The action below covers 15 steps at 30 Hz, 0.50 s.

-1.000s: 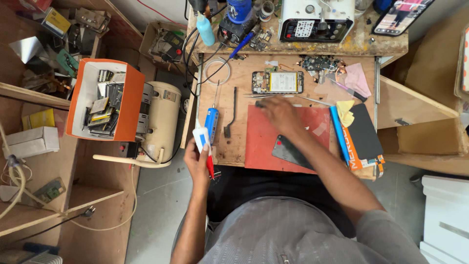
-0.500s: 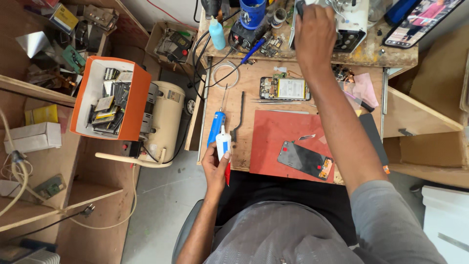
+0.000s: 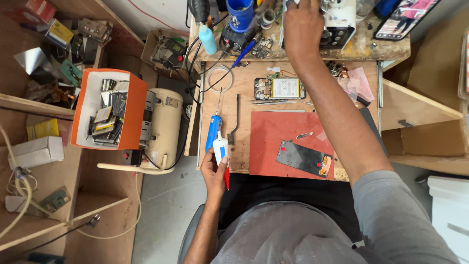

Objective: The person handles a smartphone screen assembly, removes a protective film, and applies adhesive tape to the edges. They also move a green grid tool and a tube of adhesive on the workbench while working on the screen.

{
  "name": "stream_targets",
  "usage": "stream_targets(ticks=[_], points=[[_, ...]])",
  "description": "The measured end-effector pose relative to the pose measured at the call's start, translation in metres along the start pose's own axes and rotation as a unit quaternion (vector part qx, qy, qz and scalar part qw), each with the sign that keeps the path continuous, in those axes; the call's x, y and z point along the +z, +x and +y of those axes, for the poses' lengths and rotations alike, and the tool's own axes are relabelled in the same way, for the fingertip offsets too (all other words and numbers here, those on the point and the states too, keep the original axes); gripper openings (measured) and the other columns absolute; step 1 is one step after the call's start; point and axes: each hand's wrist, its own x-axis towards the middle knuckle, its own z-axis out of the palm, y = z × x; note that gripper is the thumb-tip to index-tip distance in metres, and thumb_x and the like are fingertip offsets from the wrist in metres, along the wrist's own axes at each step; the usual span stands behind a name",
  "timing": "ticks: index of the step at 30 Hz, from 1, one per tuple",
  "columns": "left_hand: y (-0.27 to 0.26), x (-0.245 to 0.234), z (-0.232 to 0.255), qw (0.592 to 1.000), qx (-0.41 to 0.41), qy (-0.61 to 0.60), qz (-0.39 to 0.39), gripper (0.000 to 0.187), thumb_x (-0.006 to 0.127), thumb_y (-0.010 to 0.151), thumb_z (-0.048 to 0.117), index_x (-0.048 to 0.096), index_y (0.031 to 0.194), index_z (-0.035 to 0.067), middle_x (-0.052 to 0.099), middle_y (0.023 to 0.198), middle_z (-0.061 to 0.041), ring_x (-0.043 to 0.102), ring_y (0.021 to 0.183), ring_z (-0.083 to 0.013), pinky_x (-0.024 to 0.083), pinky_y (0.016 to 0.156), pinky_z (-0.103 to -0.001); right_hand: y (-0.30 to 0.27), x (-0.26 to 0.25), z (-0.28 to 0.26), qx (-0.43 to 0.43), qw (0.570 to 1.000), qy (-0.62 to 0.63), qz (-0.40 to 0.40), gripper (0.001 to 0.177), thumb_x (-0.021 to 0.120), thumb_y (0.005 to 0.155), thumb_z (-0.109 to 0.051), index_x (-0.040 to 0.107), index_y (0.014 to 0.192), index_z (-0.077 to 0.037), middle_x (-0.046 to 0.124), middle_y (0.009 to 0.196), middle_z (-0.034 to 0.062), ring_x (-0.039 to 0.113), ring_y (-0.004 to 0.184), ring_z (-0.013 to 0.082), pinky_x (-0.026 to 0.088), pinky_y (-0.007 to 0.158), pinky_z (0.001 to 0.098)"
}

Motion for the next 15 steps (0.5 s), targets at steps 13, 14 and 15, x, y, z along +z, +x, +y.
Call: stream_targets(ticks=[13, 14, 15], points=[[-0.006, 0.014, 0.004, 0.999, -0.012, 0.021, -0.025, 0.037, 0.069, 0.094, 0.009, 0.060, 0.127, -0.004, 0.069, 0.113, -0.009, 0.065, 0.105, -0.0138, 0.052, 0.093, -0.029, -0.017, -0.085, -0.010, -0.048, 0.996, 0.068, 0.007, 0.053, 0.078, 0.091, -0.021, 0.060, 0.137, -0.001, 0.062, 0.129, 0.0177, 0.057, 0.117, 0.0359, 0.051, 0.095, 0.0480], [-0.007, 0.014, 0.003, 0.999, -0.019, 0.021, -0.026, 0.037, 0.069, 0.094, 0.008, 0.060, 0.127, -0.004, 0.069, 0.113, -0.009, 0.064, 0.105, -0.0136, 0.052, 0.092, -0.029, -0.035, -0.101, -0.010, -0.058, 0.994, 0.093, 0.012, 0.051, 0.078, 0.096, -0.020, 0.058, 0.140, -0.003, 0.061, 0.134, 0.0163, 0.056, 0.122, 0.0353, 0.049, 0.102, 0.0482], [-0.005, 0.016, 0.003, 0.999, -0.018, 0.030, -0.025, 0.037, 0.069, 0.094, 0.008, 0.060, 0.128, -0.004, 0.069, 0.112, -0.009, 0.065, 0.104, -0.0136, 0.052, 0.091, -0.029, -0.054, -0.117, -0.010, -0.042, 0.986, 0.162, -0.020, 0.050, 0.076, 0.097, -0.016, 0.059, 0.142, -0.002, 0.061, 0.133, 0.0169, 0.056, 0.122, 0.0365, 0.049, 0.103, 0.0489]])
